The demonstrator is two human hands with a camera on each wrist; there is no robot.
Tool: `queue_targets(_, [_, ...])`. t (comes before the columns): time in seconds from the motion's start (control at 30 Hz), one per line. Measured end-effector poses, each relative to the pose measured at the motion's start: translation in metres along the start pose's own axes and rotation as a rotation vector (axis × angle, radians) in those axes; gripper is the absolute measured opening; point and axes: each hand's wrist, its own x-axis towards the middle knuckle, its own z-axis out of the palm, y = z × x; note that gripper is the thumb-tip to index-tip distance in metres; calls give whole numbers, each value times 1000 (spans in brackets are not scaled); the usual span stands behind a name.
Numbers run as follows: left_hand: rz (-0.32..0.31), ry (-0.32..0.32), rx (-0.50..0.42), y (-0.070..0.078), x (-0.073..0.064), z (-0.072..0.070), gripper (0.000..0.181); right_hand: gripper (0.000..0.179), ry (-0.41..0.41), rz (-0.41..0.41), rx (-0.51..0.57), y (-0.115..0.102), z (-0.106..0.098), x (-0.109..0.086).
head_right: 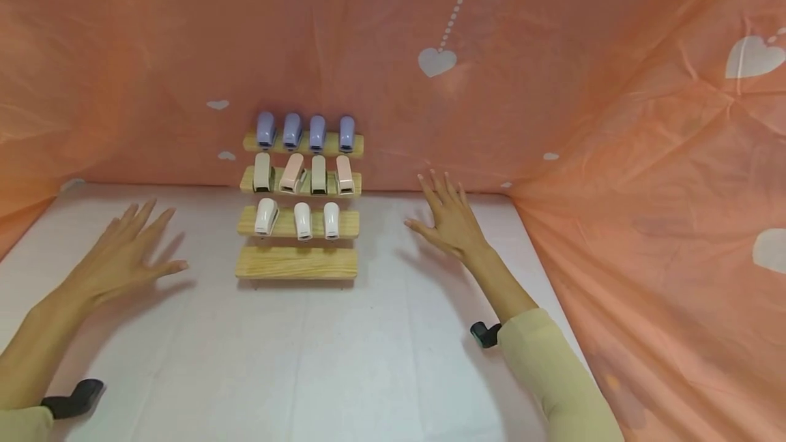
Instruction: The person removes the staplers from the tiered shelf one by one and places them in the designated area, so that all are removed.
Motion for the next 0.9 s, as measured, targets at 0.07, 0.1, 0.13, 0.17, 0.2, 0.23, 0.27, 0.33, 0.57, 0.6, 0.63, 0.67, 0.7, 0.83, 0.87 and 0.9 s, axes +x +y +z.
queue_targets(0.07, [24, 19, -13, 1, 4, -1, 101, 90, 8, -14, 13, -3, -4, 6])
queue_targets(0.1, [35, 28, -22, 2, 6, -1, 99, 90, 12, -23, 18, -4, -6, 9])
queue_targets(0.13, [43, 35, -36, 4, 9, -1, 98, 90, 17, -29, 28, -6, -9, 12])
queue_targets(0.17, [52, 44, -50, 5, 11, -1, 96, 89, 23, -34, 37, -7, -11, 15])
queue_targets(0.2, [53, 50, -69, 7, 13, -1, 95, 88, 27, -38, 45, -9, -13, 17])
queue_targets(0.23, [47, 52, -97, 9, 15, -2, 95, 88, 32, -43, 50, -11, -14, 20])
queue_targets(0.27, [45, 56, -122, 11, 16, -2, 94, 88, 35, -47, 57, -13, -16, 23])
queue_targets(0.33, [46, 65, -171, 15, 20, -2, 93, 87, 40, -52, 79, -16, -19, 27])
queue_targets(0.57, [57, 104, -269, 26, 29, -1, 87, 83, 73, -86, 177, -24, -24, 42])
queue_targets(0.6, [59, 111, -277, 27, 30, -1, 86, 82, 75, -86, 198, -25, -25, 44])
queue_targets(0.63, [60, 118, -285, 28, 30, -1, 85, 82, 80, -90, 215, -27, -25, 46])
queue_targets(0.67, [61, 129, -289, 29, 31, -1, 83, 81, 83, -95, 230, -28, -25, 49])
queue_targets(0.7, [64, 142, -294, 30, 33, 0, 82, 82, 87, -101, 244, -29, -25, 51])
queue_targets(0.83, [94, 191, -311, 35, 37, 2, 76, 79, 104, -120, 297, -35, -27, 63])
queue_targets(0.87, [101, 200, -312, 36, 39, 2, 75, 78, 108, -121, 304, -37, -27, 66])
queue_targets(0.9, [106, 207, -319, 37, 40, 3, 74, 77, 109, -117, 312, -38, -28, 69])
